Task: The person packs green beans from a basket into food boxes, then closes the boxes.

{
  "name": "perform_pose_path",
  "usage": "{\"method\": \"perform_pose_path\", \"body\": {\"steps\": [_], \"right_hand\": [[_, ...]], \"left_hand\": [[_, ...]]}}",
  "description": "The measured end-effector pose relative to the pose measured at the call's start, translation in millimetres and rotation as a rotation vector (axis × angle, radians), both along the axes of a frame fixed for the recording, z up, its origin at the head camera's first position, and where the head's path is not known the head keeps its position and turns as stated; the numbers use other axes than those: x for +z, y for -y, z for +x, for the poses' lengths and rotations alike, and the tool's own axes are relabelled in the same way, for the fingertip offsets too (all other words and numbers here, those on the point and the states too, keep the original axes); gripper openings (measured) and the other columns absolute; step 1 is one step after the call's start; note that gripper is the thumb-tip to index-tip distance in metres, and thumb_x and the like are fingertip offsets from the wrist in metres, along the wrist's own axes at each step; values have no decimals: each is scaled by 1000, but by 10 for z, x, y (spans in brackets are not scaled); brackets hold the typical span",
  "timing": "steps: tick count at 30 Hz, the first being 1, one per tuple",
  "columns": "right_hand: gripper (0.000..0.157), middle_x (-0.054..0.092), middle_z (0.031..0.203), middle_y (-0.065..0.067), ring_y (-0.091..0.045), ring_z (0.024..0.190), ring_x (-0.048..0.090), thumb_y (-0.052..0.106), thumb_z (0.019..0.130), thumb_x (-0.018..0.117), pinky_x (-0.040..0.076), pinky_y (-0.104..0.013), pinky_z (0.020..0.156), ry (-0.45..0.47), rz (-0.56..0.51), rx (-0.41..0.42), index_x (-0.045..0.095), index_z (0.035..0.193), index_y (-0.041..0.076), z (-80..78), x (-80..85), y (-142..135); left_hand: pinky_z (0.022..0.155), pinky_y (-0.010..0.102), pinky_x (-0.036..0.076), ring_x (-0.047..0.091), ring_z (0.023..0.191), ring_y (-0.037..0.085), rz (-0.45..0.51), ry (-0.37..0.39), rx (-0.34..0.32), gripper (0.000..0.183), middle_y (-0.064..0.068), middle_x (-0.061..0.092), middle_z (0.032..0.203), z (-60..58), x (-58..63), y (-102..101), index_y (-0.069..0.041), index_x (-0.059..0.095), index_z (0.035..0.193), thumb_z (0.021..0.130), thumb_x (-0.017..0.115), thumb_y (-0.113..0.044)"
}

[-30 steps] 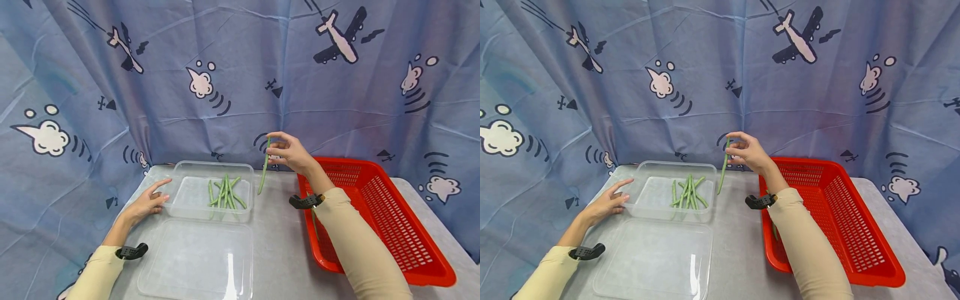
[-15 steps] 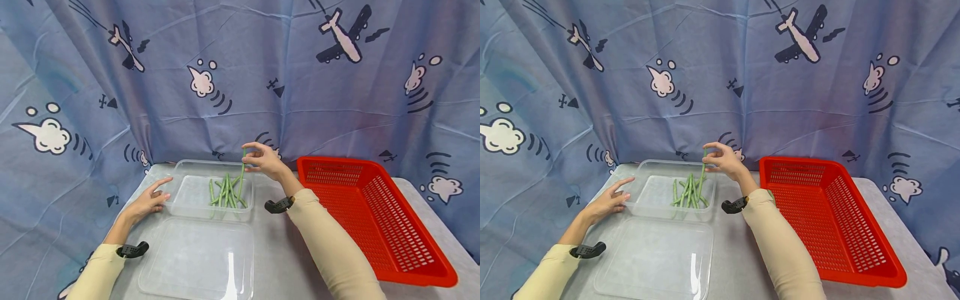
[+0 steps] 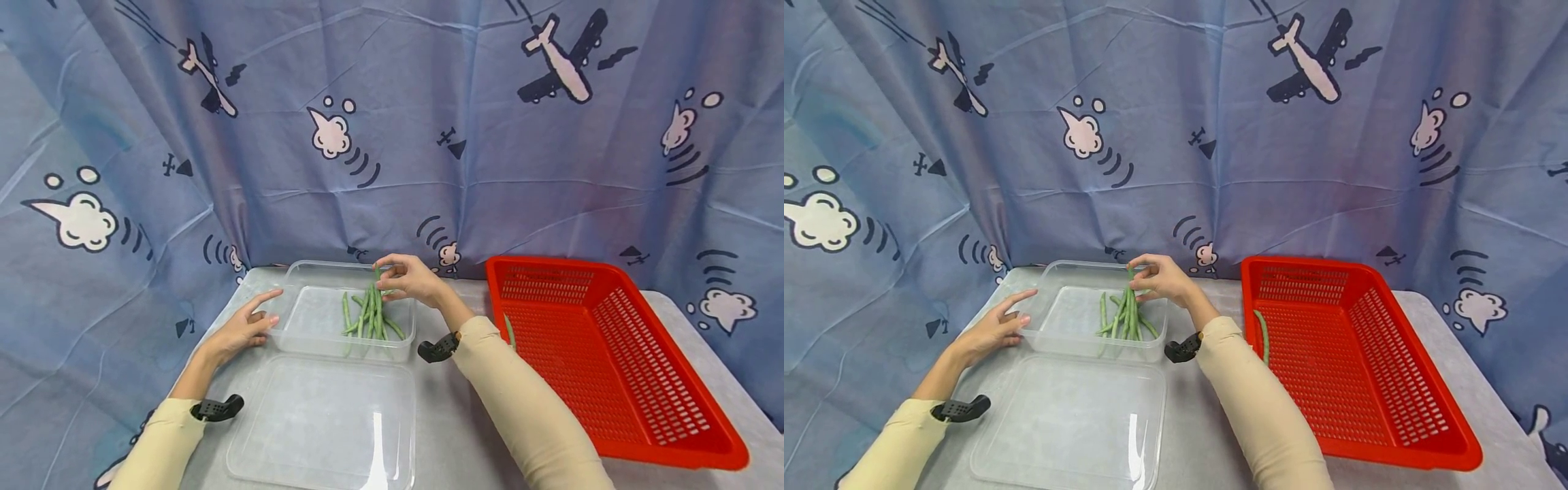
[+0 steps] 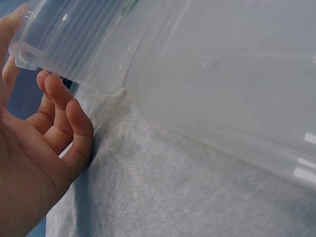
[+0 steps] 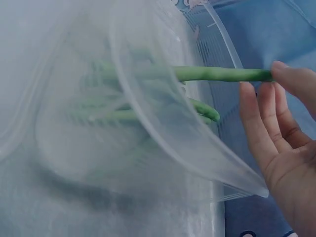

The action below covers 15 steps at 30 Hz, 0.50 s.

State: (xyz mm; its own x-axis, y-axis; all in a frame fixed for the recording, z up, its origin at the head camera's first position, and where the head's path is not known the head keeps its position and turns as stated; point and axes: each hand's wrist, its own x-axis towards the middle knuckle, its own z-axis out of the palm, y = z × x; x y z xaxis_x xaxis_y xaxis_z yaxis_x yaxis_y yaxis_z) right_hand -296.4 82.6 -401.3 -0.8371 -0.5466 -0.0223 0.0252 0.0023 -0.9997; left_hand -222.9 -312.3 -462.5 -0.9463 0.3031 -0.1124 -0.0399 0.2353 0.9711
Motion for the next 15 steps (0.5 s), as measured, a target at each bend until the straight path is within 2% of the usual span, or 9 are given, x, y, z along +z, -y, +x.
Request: {"method": "perform_pose_path", "body": {"steps": [8, 15], "right_hand": [[36, 59, 104, -22, -56, 114, 52, -6, 94, 69, 50, -56, 92, -87, 36, -11, 61, 129, -5, -35, 60, -123], [36, 59, 106, -20, -45, 106, 60, -2, 93, 72, 54, -47, 88, -115, 78, -36, 63, 128, -2, -61, 187, -325]], "left_hand": [[68, 29, 49, 48, 73, 15, 0, -8, -1, 64, 4, 47, 88, 13, 4, 17, -17, 28, 161, 105, 59, -13], [68, 28, 49, 48, 74, 14, 2, -7, -10, 64, 6, 48, 90, 7, -14, 26, -19, 28, 162, 105, 58, -13]]}}
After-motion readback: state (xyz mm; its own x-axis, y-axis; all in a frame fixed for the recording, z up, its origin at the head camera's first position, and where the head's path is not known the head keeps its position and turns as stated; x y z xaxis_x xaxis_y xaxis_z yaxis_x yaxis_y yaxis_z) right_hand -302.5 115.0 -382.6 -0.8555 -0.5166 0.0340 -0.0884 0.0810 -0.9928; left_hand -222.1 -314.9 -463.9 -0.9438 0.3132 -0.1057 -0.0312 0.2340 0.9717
